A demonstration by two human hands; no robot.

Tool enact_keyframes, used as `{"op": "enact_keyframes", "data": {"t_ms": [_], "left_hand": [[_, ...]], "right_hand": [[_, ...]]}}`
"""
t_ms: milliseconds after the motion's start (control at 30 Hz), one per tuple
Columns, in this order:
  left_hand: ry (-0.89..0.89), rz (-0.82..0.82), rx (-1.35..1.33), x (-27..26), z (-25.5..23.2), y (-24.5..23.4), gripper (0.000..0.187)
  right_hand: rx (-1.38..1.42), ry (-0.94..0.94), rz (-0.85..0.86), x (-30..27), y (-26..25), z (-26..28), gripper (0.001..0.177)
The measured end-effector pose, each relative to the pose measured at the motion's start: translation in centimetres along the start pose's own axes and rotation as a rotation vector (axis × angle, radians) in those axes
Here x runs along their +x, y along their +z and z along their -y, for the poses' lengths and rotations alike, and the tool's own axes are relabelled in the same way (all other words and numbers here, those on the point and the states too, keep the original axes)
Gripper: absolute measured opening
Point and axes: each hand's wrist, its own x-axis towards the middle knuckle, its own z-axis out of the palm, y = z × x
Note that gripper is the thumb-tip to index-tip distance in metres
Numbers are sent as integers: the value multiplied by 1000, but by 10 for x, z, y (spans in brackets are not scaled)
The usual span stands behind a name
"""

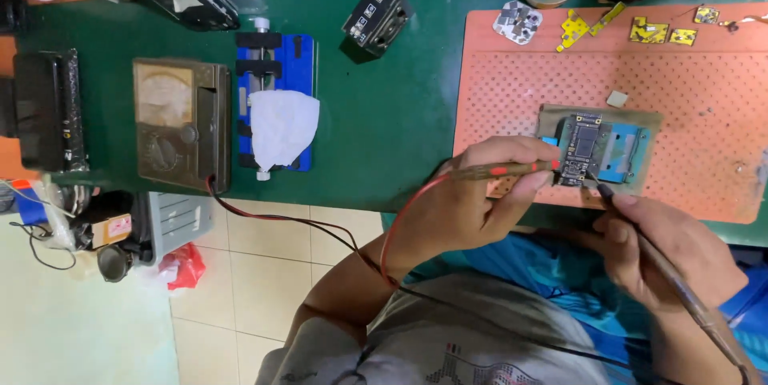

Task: Testing and inspecting a mobile phone motherboard using a multimeter, tweezers, and a magnifying glass at a repair station.

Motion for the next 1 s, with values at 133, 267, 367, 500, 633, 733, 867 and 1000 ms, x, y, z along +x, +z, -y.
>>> {"op": "enact_keyframes", "data": {"t_ms": [133, 267, 367, 500, 633, 733, 867, 1000], "left_hand": [[-1, 3, -10, 1, 0, 1, 21], [-89, 29, 33, 8, -9, -3, 19], [-25, -45, 92, 10, -9, 1, 15], [85, -61, -31, 11, 0, 7, 18], [90, -20, -63, 11, 0, 6, 19], [99, -34, -58, 12, 1, 8, 18], [118, -49, -64, 13, 2, 8, 19], [122, -33, -48, 13, 2, 6, 18]], "right_hand": [[40, 13, 62, -1, 0, -11, 39], [-3, 72, 107, -13, 10, -21, 48], [7, 51, -40, -15, 15, -17, 36], [16, -220, -380, 24, 5, 17, 17], [95, -255, -401, 28, 4, 18, 16], [120, -265, -387, 30, 2, 20, 17], [118, -238, -394, 27, 3, 18, 17], [123, -250, -388, 28, 4, 18, 17]]}}
